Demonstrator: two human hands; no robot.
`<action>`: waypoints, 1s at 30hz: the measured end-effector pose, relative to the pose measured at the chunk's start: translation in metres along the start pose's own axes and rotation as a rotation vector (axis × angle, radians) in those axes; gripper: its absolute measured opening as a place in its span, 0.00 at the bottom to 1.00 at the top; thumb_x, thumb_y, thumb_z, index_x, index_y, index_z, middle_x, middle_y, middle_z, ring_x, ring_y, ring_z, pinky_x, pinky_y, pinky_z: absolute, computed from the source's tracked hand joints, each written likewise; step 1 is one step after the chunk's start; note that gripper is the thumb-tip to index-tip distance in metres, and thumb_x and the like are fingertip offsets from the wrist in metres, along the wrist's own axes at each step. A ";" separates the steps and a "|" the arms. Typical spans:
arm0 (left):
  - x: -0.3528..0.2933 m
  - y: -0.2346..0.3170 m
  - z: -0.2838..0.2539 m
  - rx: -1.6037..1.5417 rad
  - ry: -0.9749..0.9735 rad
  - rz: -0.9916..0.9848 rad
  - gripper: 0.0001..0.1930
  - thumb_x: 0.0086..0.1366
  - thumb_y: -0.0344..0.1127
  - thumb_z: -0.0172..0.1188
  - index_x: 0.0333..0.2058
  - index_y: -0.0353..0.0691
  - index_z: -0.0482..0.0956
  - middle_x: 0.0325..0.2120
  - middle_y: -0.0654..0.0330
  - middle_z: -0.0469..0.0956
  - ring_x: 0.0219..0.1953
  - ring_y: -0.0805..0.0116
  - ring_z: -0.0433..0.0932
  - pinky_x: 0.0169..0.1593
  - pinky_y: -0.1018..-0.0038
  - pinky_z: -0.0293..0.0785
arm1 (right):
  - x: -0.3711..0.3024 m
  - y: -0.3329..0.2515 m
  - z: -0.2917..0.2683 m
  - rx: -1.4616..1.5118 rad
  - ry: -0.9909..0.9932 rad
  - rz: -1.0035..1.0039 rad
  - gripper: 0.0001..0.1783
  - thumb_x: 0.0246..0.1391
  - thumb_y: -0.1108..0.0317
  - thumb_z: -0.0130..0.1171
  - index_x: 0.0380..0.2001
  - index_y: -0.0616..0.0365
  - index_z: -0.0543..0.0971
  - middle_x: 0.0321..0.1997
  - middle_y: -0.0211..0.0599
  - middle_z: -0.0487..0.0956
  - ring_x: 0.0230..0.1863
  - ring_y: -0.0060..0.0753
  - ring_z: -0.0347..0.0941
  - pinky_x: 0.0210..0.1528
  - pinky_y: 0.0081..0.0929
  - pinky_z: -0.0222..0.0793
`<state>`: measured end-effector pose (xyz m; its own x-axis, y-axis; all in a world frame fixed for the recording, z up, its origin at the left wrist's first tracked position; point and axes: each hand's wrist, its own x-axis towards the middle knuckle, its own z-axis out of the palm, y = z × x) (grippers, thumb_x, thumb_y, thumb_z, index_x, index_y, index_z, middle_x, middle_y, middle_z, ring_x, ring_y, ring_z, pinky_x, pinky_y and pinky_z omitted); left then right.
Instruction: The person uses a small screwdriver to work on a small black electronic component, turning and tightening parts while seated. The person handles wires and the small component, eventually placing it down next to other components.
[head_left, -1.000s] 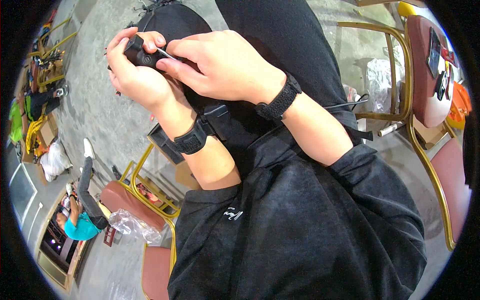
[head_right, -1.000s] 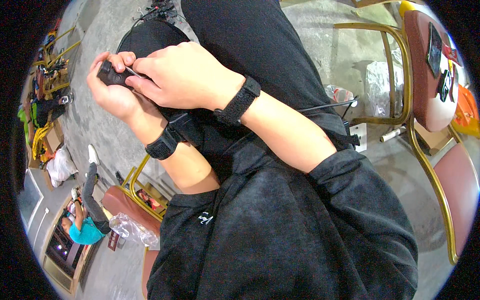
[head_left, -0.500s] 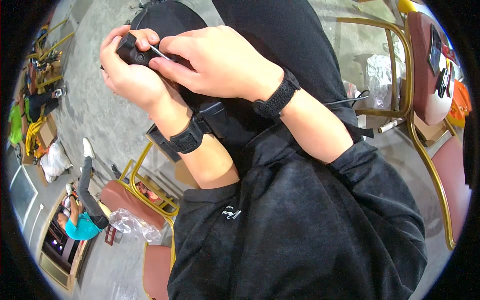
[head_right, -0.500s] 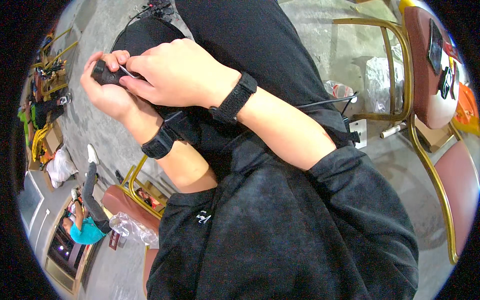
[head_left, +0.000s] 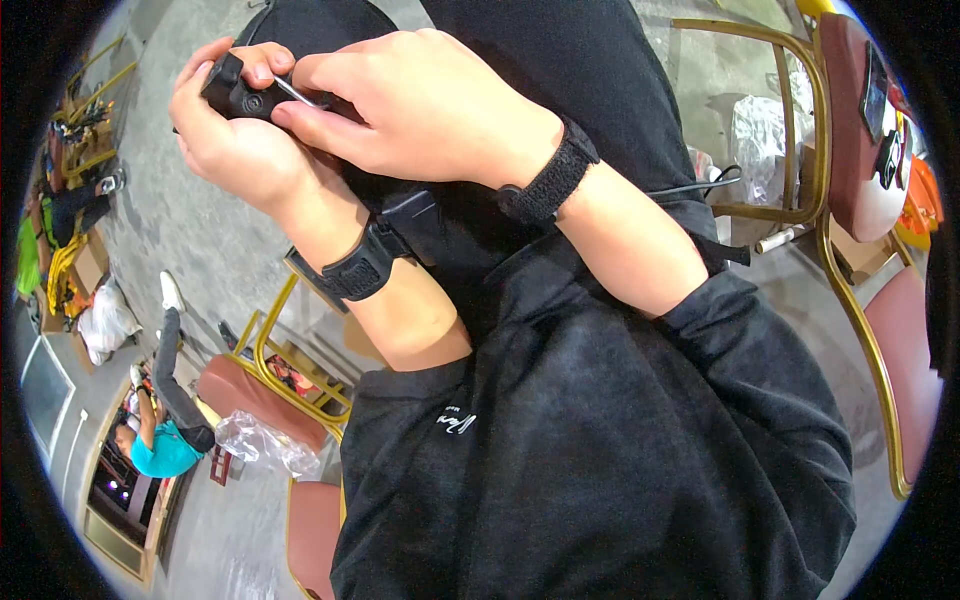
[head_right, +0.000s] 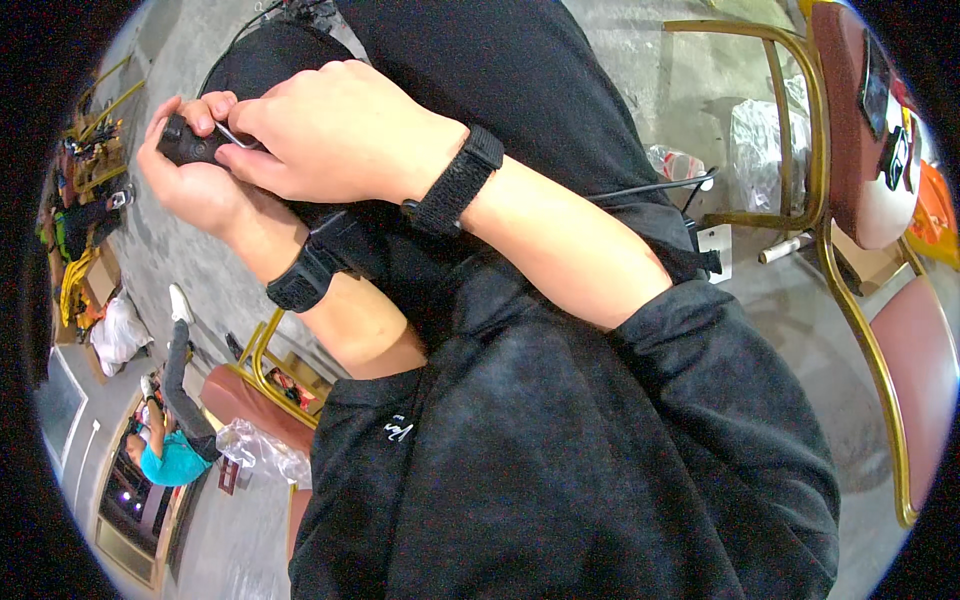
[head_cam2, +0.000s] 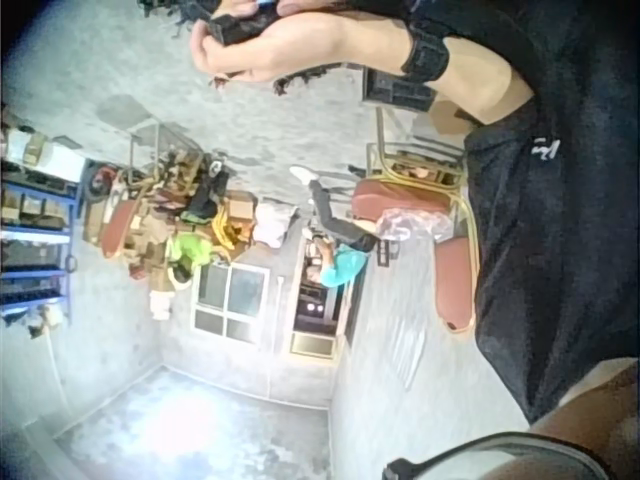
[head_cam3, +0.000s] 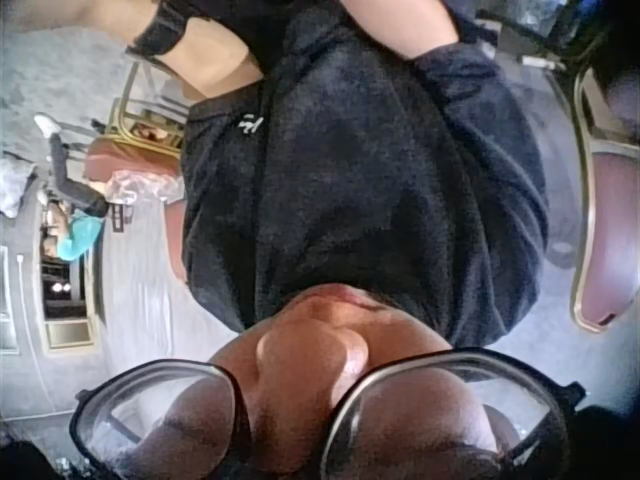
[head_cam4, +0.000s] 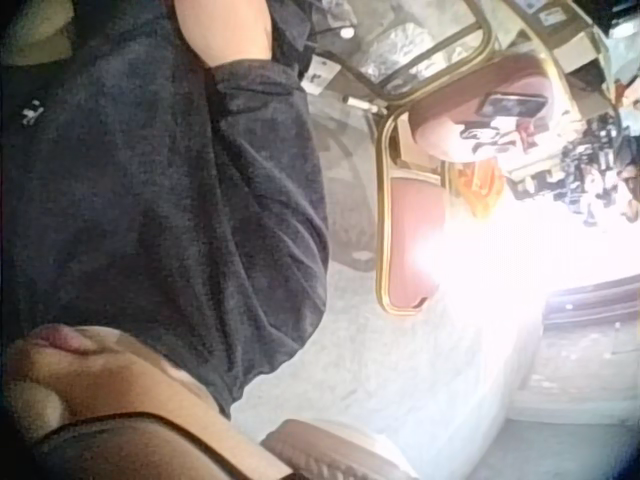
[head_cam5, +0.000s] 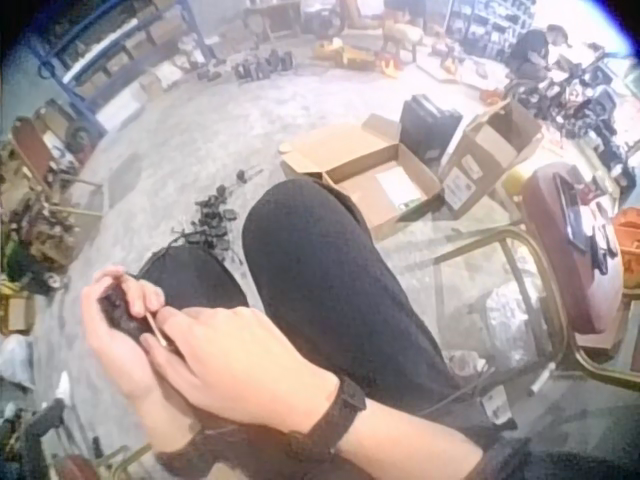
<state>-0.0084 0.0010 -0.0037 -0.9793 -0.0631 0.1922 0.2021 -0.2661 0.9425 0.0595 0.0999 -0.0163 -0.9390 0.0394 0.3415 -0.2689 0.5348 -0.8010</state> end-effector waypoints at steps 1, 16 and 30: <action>0.000 0.001 0.000 -0.002 -0.001 -0.001 0.13 0.58 0.35 0.44 0.29 0.27 0.70 0.14 0.54 0.65 0.19 0.63 0.67 0.29 0.71 0.68 | 0.000 0.000 0.000 -0.008 -0.004 -0.001 0.18 0.53 0.53 0.50 0.26 0.56 0.78 0.20 0.42 0.78 0.22 0.46 0.76 0.27 0.40 0.73; 0.004 0.000 -0.002 -0.011 -0.033 -0.024 0.14 0.58 0.36 0.44 0.29 0.28 0.71 0.13 0.55 0.65 0.20 0.63 0.67 0.30 0.71 0.68 | 0.001 0.001 -0.001 0.002 0.008 -0.007 0.18 0.52 0.53 0.51 0.25 0.56 0.78 0.19 0.43 0.78 0.22 0.46 0.76 0.27 0.39 0.74; 0.001 0.001 0.002 0.013 -0.017 -0.012 0.14 0.57 0.35 0.44 0.29 0.28 0.71 0.13 0.55 0.65 0.20 0.63 0.68 0.30 0.71 0.69 | -0.001 0.002 0.000 0.001 0.031 -0.026 0.18 0.53 0.53 0.50 0.26 0.57 0.78 0.19 0.44 0.77 0.22 0.46 0.76 0.26 0.40 0.73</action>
<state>-0.0093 0.0024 -0.0021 -0.9818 -0.0433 0.1850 0.1899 -0.2539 0.9484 0.0595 0.1013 -0.0180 -0.9245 0.0518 0.3777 -0.2935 0.5353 -0.7920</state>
